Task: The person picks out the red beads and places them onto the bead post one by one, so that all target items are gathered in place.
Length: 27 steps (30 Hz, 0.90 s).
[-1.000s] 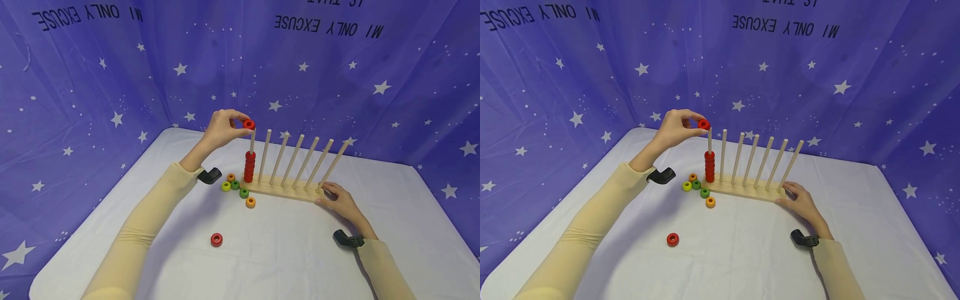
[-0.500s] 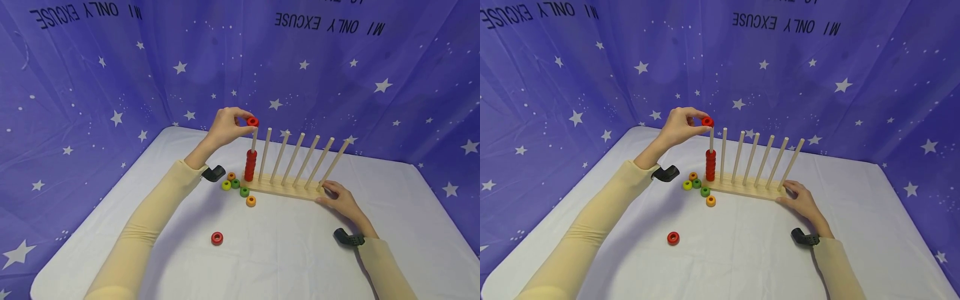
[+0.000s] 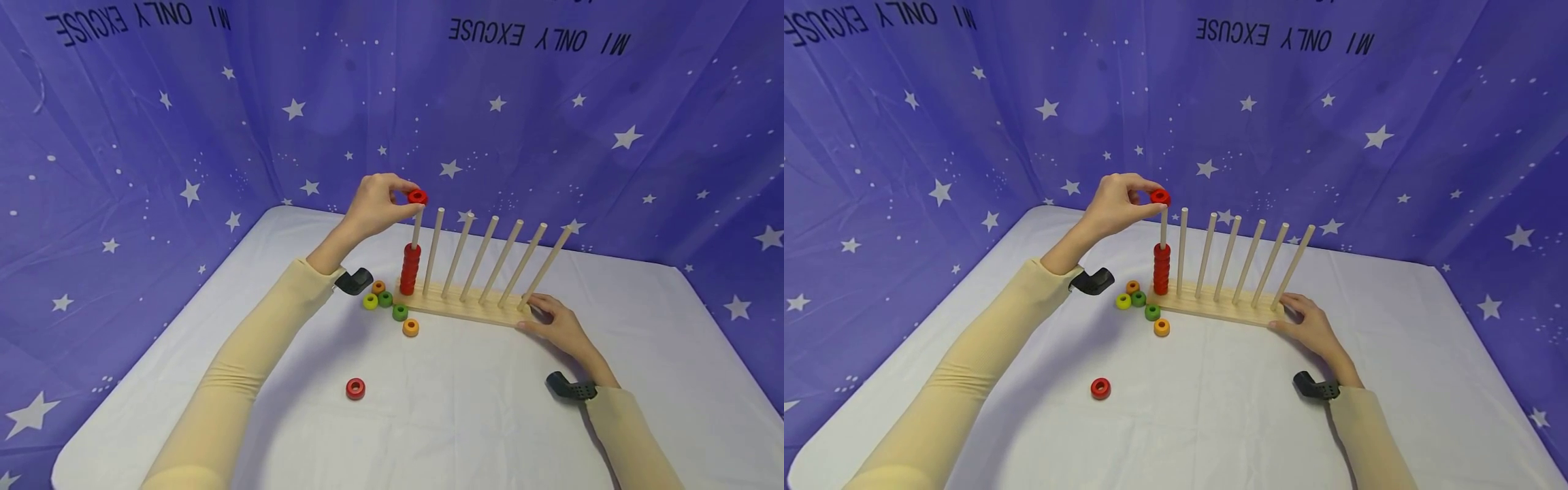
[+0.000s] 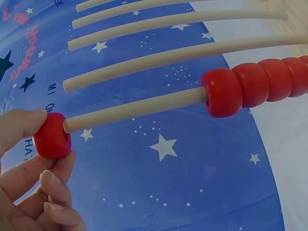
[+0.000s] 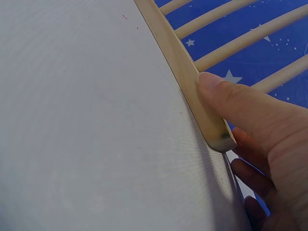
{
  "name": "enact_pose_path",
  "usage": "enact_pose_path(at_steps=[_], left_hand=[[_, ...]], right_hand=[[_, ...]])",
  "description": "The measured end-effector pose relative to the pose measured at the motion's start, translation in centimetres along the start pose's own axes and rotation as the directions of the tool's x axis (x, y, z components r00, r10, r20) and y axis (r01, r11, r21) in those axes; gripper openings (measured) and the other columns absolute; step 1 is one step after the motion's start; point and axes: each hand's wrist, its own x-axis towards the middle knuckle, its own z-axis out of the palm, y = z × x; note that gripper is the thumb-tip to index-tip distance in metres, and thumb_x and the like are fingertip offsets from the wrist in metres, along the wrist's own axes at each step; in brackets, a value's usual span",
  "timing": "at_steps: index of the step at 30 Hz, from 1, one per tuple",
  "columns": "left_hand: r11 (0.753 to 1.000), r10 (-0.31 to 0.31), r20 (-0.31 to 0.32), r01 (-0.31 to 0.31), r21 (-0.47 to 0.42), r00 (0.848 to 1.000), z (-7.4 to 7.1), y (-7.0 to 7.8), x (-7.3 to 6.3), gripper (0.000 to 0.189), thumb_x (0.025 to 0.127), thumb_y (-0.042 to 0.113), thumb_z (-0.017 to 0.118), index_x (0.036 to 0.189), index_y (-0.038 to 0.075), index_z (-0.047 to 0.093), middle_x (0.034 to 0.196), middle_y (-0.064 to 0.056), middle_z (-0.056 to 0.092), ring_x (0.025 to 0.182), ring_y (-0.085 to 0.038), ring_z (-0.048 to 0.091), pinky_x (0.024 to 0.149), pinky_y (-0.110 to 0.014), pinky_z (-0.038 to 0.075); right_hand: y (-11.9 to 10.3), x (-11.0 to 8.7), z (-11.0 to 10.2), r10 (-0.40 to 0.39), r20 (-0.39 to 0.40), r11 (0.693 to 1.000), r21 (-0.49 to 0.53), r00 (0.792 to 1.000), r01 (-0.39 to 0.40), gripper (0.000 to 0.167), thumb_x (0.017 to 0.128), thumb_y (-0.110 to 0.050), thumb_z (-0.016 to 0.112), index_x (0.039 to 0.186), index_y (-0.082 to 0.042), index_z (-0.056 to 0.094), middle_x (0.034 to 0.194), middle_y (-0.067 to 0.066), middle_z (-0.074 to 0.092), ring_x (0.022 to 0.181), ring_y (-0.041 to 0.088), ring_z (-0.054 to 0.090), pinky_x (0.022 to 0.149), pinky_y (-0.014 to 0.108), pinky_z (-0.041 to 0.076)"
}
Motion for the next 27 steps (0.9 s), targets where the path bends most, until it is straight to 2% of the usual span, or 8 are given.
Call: enact_pose_path(at_steps=[9, 14, 27], left_hand=[[1.000, -0.005, 0.045, 0.004, 0.031, 0.999, 0.20, 0.32, 0.18, 0.035, 0.082, 0.025, 0.070, 0.113, 0.010, 0.068, 0.108, -0.006, 0.067, 0.058, -0.015, 0.043, 0.051, -0.022, 0.034], [0.998, -0.033, 0.072, 0.030, 0.047, 0.997, 0.28, 0.24, 0.06, 0.035, 0.082, 0.026, 0.071, 0.114, 0.010, 0.068, 0.108, -0.005, 0.068, 0.056, -0.015, 0.042, 0.049, -0.022, 0.032], [0.998, -0.062, 0.076, 0.060, 0.037, 0.995, 0.57, -0.64, -0.23, 0.035, 0.082, 0.027, 0.070, 0.112, 0.009, 0.069, 0.107, -0.006, 0.068, 0.063, -0.016, 0.046, 0.052, -0.021, 0.037]], right_hand=[[-0.28, -0.18, -0.14, -0.006, -0.009, 1.000, 0.001, 1.000, 0.006, 0.071, 0.078, -0.031, 0.075, 0.132, 0.007, 0.048, 0.137, 0.025, 0.045, 0.130, 0.046, 0.037, 0.104, 0.056, 0.033], [-0.41, -0.15, -0.23, -0.010, -0.009, 1.000, 0.010, 1.000, 0.010, 0.071, 0.078, -0.030, 0.075, 0.132, 0.007, 0.048, 0.136, 0.025, 0.045, 0.130, 0.045, 0.038, 0.104, 0.055, 0.033], [-0.46, -0.19, -0.21, -0.002, -0.003, 1.000, 0.008, 1.000, 0.002, 0.070, 0.078, -0.030, 0.075, 0.131, 0.007, 0.049, 0.137, 0.024, 0.045, 0.131, 0.045, 0.037, 0.104, 0.054, 0.033]])
